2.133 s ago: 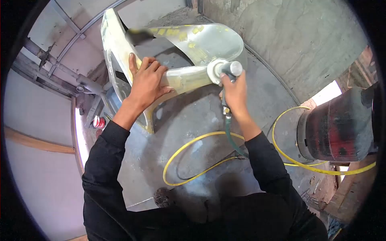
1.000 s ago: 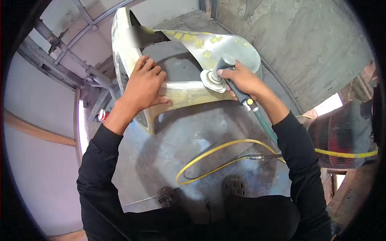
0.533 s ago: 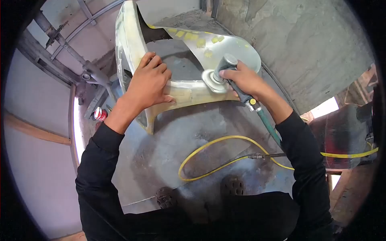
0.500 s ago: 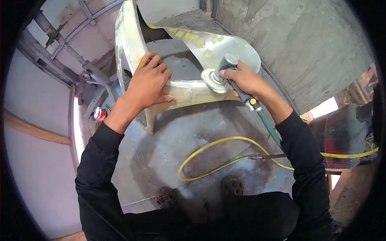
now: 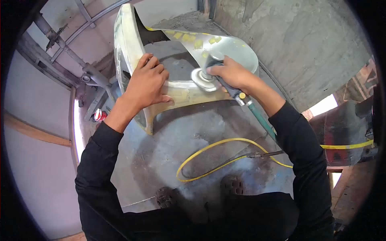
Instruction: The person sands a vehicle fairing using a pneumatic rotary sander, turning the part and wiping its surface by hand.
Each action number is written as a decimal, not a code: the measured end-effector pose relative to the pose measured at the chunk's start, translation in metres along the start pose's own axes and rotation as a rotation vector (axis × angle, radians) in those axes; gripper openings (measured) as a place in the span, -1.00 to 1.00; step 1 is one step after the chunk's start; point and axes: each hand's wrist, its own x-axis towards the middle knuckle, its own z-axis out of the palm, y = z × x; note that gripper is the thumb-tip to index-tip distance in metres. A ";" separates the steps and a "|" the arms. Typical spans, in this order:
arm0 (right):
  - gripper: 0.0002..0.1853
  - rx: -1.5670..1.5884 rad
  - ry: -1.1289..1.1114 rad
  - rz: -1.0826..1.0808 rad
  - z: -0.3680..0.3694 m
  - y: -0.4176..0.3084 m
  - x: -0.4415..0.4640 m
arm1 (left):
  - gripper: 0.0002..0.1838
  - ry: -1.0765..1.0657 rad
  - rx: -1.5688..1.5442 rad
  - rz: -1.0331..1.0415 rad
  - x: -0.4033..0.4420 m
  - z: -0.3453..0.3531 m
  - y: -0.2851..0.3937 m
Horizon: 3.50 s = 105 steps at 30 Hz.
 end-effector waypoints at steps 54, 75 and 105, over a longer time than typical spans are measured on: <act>-0.75 0.124 -0.170 0.038 -0.022 0.010 -0.015 | -0.35 0.014 0.031 -0.007 0.001 0.001 0.002; -0.74 0.051 -0.219 -0.037 0.006 -0.017 0.033 | -0.34 0.001 0.025 -0.002 -0.001 -0.001 0.003; -0.66 0.269 -0.043 -0.078 -0.019 0.032 -0.007 | -0.45 -0.082 0.059 -0.048 0.021 0.011 0.032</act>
